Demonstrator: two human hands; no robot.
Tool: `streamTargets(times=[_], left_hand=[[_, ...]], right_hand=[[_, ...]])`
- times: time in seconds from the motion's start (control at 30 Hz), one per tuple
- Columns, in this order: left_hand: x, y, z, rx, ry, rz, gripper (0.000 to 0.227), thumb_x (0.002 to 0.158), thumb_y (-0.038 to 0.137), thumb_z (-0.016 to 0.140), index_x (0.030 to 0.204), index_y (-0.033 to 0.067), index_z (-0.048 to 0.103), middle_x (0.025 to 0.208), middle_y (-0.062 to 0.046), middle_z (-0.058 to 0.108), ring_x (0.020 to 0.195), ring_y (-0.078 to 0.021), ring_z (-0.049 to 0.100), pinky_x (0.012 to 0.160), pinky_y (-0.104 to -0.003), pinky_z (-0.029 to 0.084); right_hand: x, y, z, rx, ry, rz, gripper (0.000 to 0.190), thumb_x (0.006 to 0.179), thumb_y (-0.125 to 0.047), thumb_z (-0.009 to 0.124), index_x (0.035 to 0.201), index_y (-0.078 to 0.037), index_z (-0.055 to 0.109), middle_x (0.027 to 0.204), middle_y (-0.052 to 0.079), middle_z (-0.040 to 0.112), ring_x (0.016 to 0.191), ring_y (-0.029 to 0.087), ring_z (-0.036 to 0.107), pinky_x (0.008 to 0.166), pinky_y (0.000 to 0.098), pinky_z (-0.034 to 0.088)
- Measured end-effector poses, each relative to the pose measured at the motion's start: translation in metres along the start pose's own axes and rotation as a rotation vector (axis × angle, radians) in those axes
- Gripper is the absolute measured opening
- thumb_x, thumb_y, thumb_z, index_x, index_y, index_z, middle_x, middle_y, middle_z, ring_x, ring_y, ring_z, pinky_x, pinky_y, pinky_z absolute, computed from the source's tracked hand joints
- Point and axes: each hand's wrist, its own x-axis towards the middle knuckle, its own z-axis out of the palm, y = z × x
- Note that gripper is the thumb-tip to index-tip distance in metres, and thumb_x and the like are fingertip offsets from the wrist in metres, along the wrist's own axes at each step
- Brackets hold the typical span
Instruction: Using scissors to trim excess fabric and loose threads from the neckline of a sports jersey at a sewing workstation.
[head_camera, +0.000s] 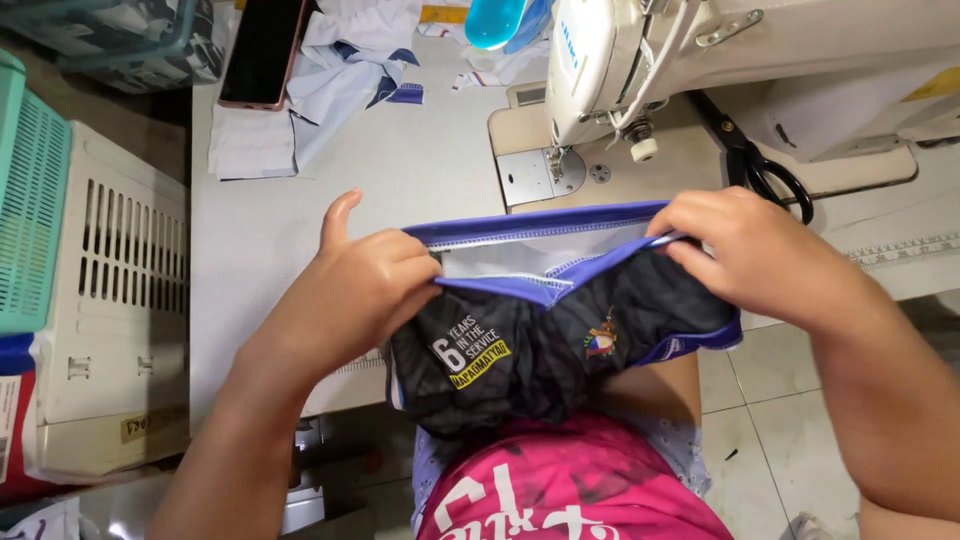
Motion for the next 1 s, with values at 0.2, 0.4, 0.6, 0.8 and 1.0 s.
streamTargets(times=[0.2,0.4,0.6,0.8,1.0], left_hand=[[0.022,-0.038,0.045,-0.169,-0.211,-0.203,0.013,0.088,0.024,0.054,0.092,0.0178,0.064,0.089,0.003,0.065,0.086,-0.0177,0.061,0.107,-0.056,0.017],[0.047,-0.014,0.034,-0.366,-0.308,-0.284,0.042,0.080,0.021,0.067,0.121,0.0143,0.056,0.116,-0.008,0.062,0.115,-0.0248,0.054,0.104,-0.056,0.018],[0.068,0.042,0.095,-0.281,0.106,-0.211,0.044,0.070,0.036,0.076,0.099,0.0121,0.052,0.089,-0.004,0.055,0.088,-0.0259,0.058,0.076,-0.043,0.044],[0.072,0.029,0.112,-0.457,0.158,-0.437,0.010,0.080,0.021,0.059,0.076,0.0147,0.053,0.069,0.000,0.057,0.067,-0.0236,0.060,0.061,-0.037,0.043],[0.080,0.049,0.119,-0.439,0.170,-0.412,0.039,0.075,0.044,0.070,0.080,0.0090,0.054,0.076,-0.008,0.062,0.073,-0.0313,0.058,0.064,-0.043,0.042]], right_hand=[[0.032,0.017,0.028,0.170,-0.029,0.183,0.017,0.071,-0.006,0.055,0.086,-0.011,0.060,0.091,0.002,0.065,0.089,0.022,0.059,0.081,0.0330,0.043],[0.051,0.016,0.030,0.245,-0.060,0.270,0.022,0.069,-0.015,0.072,0.087,-0.014,0.060,0.078,0.007,0.066,0.086,0.027,0.066,0.077,0.0421,0.049],[0.062,0.011,0.027,0.325,-0.105,0.294,0.027,0.069,-0.016,0.075,0.094,-0.015,0.066,0.083,0.009,0.069,0.089,0.027,0.066,0.080,0.0404,0.050],[0.059,0.019,0.019,0.396,-0.181,0.292,0.035,0.072,-0.024,0.074,0.105,-0.017,0.069,0.099,0.005,0.071,0.098,0.021,0.064,0.088,0.0345,0.045],[0.060,0.035,0.035,0.404,-0.140,0.219,0.018,0.078,-0.026,0.070,0.092,-0.014,0.073,0.092,-0.003,0.073,0.087,0.010,0.066,0.084,0.0235,0.045]])
